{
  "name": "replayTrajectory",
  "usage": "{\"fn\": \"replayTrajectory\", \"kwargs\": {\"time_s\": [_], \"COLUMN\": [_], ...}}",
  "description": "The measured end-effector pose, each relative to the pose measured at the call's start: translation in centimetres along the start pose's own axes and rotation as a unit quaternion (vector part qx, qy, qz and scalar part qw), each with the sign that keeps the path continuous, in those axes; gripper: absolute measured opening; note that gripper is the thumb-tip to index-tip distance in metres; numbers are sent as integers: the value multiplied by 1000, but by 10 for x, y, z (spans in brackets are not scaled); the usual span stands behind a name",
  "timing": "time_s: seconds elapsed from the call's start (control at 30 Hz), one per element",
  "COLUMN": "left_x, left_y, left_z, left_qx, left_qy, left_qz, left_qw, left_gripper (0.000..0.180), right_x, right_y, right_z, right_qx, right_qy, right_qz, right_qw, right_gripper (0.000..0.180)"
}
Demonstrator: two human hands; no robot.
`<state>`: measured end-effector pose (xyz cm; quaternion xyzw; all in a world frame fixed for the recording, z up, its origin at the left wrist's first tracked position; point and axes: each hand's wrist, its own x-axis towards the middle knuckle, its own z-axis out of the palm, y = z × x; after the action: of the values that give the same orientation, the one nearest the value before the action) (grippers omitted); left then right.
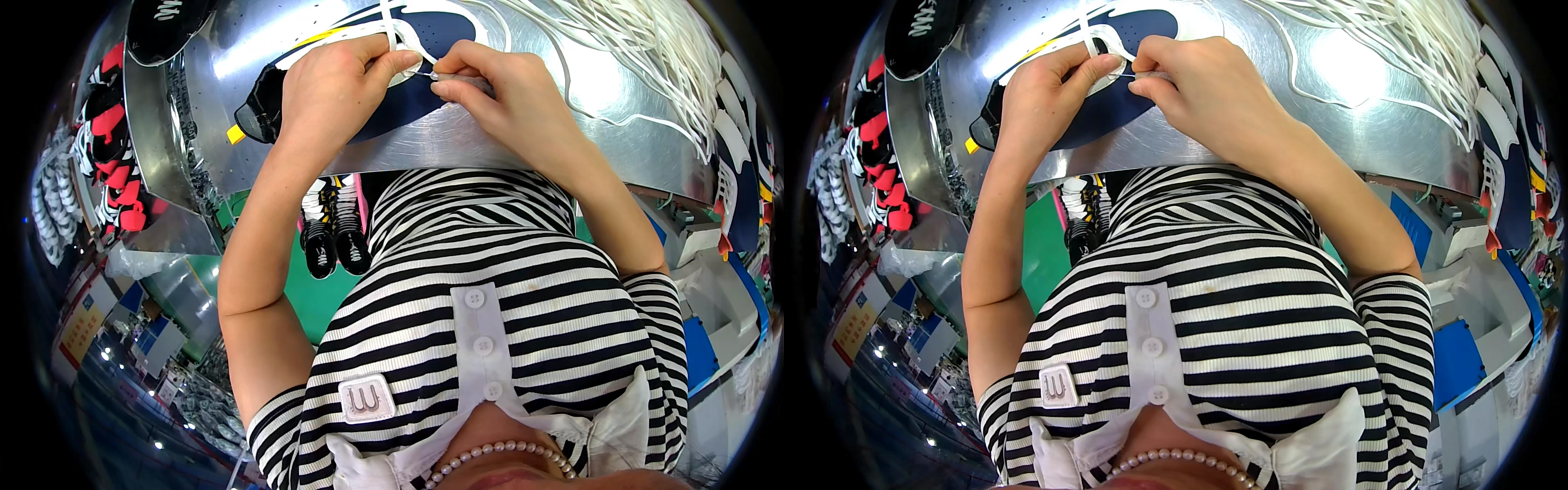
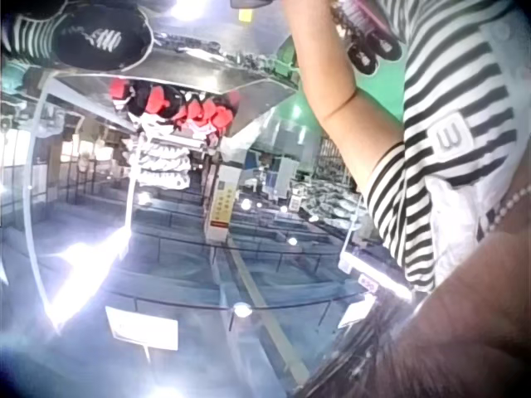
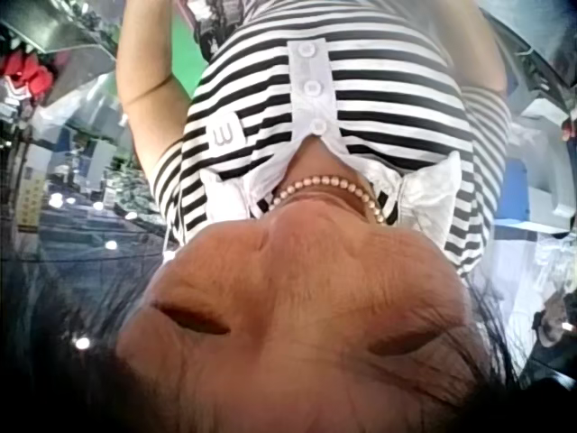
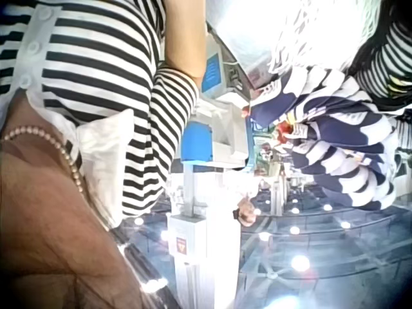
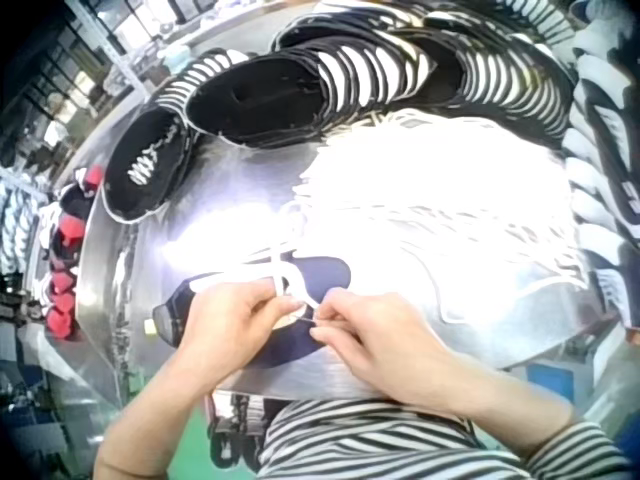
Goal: The person threads white laces through the eyelets of a blue and white shoe while working at a metal industrial table in a shoe manufacturing facility.
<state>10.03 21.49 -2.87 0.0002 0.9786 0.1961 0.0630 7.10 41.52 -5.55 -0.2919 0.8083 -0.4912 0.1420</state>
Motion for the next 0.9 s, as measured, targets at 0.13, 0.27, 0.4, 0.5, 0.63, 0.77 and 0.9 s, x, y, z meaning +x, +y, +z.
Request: {"fn": "replayTrajectory", "kwargs": {"time_s": [0.13,0.27,0.4,0.5,0.63,0.77,0.9], "left_x": [0,-11,-17,-22,-33,-57,-53], "left_y": [2,-10,10,7,5,-17,-8], "left_z": [-4,-9,-4,0,-8,-5,-10], "left_qx": [-51,-132,-53,-38,59,101,138], "left_qy": [-37,-64,-28,-12,39,167,168], "left_qz": [5,112,147,154,174,304,323], "left_qw": [998,983,987,987,982,932,921], "left_gripper": [30,27,23,22,21,30,30], "right_x": [4,11,19,19,0,6,61], "right_y": [2,-5,-11,-9,-12,-27,-6], "right_z": [3,2,16,27,-3,-66,-55], "right_qx": [-43,-128,-138,-127,-118,-91,25], "right_qy": [9,-11,12,25,-9,51,-53], "right_qz": [-19,-29,-30,-15,-52,15,-29], "right_qw": [999,991,990,991,992,994,998], "right_gripper": [13,15,23,33,33,24,27]}}
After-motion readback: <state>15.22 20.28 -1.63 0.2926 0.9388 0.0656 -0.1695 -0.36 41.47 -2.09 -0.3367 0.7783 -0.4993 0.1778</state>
